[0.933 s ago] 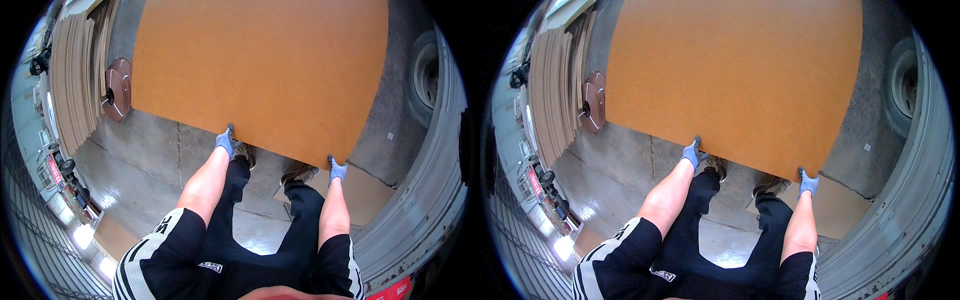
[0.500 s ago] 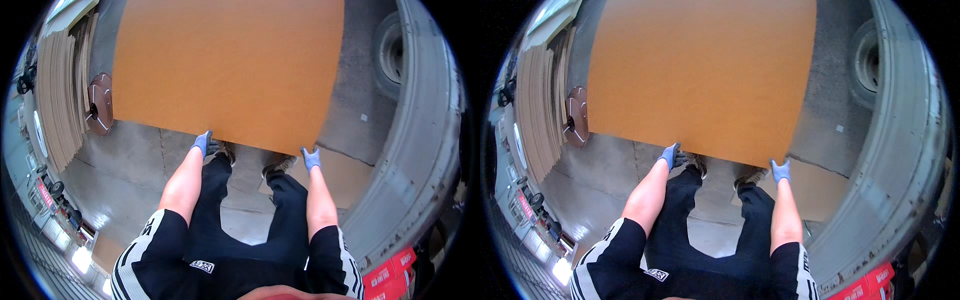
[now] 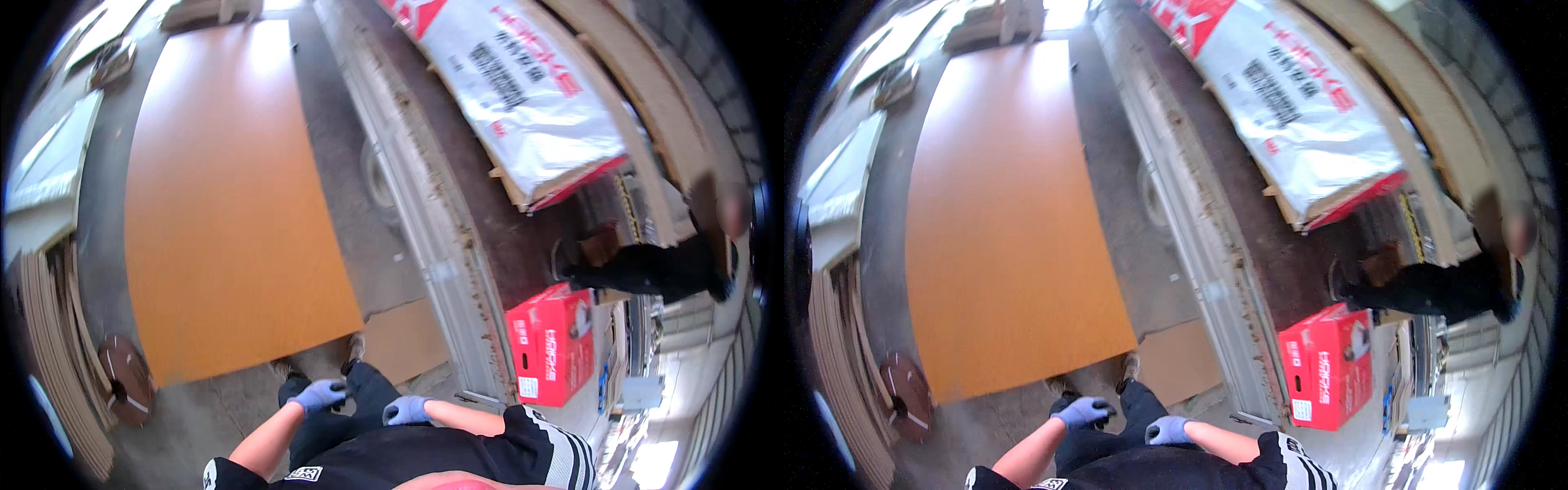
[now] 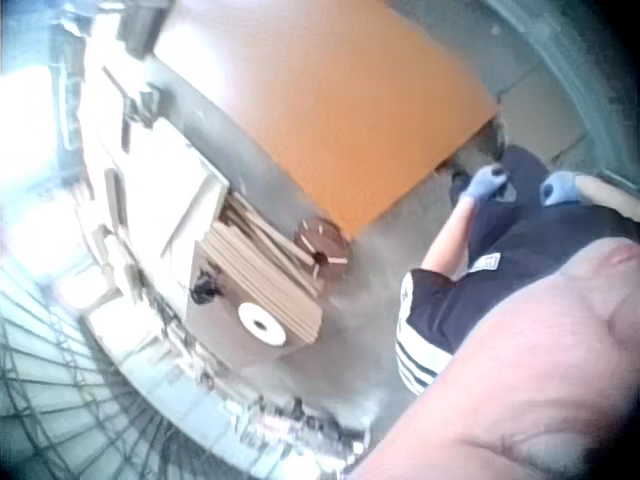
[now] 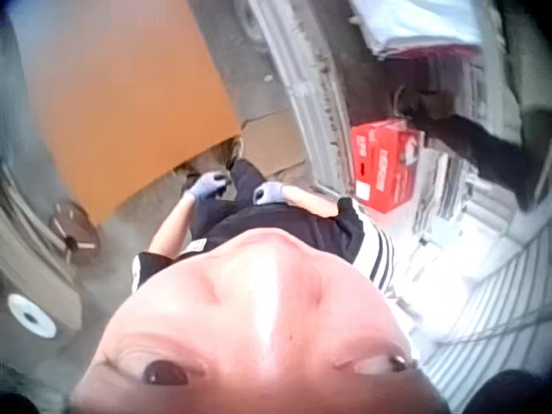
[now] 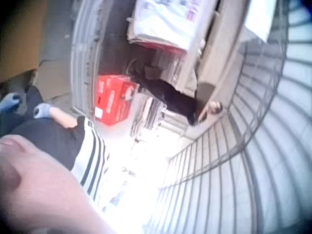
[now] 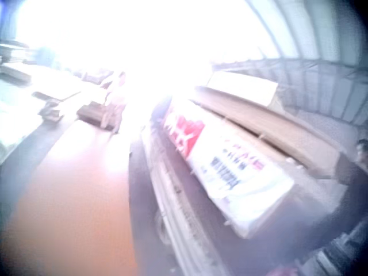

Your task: The person organizes a wooden frame on the floor, walks across a warehouse to put on gloves, and then assists other people in unloading large wooden boards from the back of a truck.

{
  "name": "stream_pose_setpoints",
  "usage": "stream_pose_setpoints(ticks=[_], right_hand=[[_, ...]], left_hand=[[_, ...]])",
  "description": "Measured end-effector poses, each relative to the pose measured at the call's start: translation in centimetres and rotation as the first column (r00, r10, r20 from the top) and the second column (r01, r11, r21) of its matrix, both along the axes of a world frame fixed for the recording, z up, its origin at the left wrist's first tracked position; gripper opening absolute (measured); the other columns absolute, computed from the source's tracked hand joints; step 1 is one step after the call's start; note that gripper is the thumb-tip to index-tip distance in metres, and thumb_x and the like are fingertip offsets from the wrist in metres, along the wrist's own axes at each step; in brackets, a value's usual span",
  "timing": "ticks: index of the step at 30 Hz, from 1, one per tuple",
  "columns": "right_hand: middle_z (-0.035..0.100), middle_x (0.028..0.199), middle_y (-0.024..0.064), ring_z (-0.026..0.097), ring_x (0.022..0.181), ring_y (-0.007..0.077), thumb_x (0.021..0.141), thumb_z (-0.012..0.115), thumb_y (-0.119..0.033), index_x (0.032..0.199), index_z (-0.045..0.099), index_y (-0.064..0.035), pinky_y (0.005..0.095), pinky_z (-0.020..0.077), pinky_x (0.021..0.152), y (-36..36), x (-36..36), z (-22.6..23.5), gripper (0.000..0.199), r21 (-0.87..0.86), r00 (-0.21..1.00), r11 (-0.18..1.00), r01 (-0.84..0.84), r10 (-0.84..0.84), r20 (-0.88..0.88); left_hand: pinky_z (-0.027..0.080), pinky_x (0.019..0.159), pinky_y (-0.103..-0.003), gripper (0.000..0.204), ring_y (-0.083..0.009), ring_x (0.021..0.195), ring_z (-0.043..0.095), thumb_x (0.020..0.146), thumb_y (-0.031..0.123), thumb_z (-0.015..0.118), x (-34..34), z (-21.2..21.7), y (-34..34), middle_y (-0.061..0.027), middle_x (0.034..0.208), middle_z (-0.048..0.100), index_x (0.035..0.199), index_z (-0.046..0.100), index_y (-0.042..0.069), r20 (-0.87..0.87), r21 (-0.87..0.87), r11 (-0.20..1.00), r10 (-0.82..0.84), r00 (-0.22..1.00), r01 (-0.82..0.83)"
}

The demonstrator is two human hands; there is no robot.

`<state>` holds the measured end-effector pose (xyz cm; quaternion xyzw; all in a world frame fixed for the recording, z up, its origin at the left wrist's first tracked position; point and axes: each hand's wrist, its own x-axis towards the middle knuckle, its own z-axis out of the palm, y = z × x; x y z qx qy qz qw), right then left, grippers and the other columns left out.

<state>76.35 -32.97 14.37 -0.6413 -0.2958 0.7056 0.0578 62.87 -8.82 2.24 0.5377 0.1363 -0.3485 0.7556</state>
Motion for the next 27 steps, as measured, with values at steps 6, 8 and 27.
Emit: stream_pose_setpoints(ticks=[6,8,27], right_hand=[[0.069,0.118,0.0129,0.064,0.11,0.0286,0.086,0.061,-0.037,0.122,0.065,-0.0116,0.0396,0.0466,0.095,-2.0,-4.1,7.5,0.045,0.17,0.971,0.984,0.062,-0.099,0.216],[0.069,0.118,0.0118,0.064,0.109,0.0262,0.087,0.061,-0.038,0.122,0.066,-0.012,0.039,0.0466,0.095,-1.7,-5.0,10.7,0.044,0.141,0.945,0.975,0.172,-0.203,0.256],[0.07,0.113,0.0048,0.064,0.101,0.017,0.092,0.063,-0.031,0.122,0.068,-0.0076,0.0355,0.0498,0.09,-10.7,-18.7,0.5,0.038,0.184,0.945,0.982,0.04,0.023,-0.326]], left_hand=[[0.048,0.088,-0.034,0.038,-0.0183,0.094,0.064,0.09,0.035,0.065,-2.5,15.4,3.1,-0.0101,0.105,0.072,0.118,0.067,0.009,0.228,0.266,0.817,-0.568,0.791,0.511],[0.047,0.09,-0.034,0.038,-0.0181,0.096,0.063,0.09,0.035,0.065,-4.3,16.7,3.2,-0.0106,0.106,0.071,0.118,0.068,0.009,0.252,0.339,0.797,-0.589,0.768,0.5],[0.044,0.092,-0.034,0.037,-0.0163,0.1,0.059,0.099,0.031,0.055,-26.8,18.2,-13.6,-0.0021,0.109,0.068,0.119,0.069,0.004,-0.225,0.122,0.976,-0.149,0.963,0.18]])
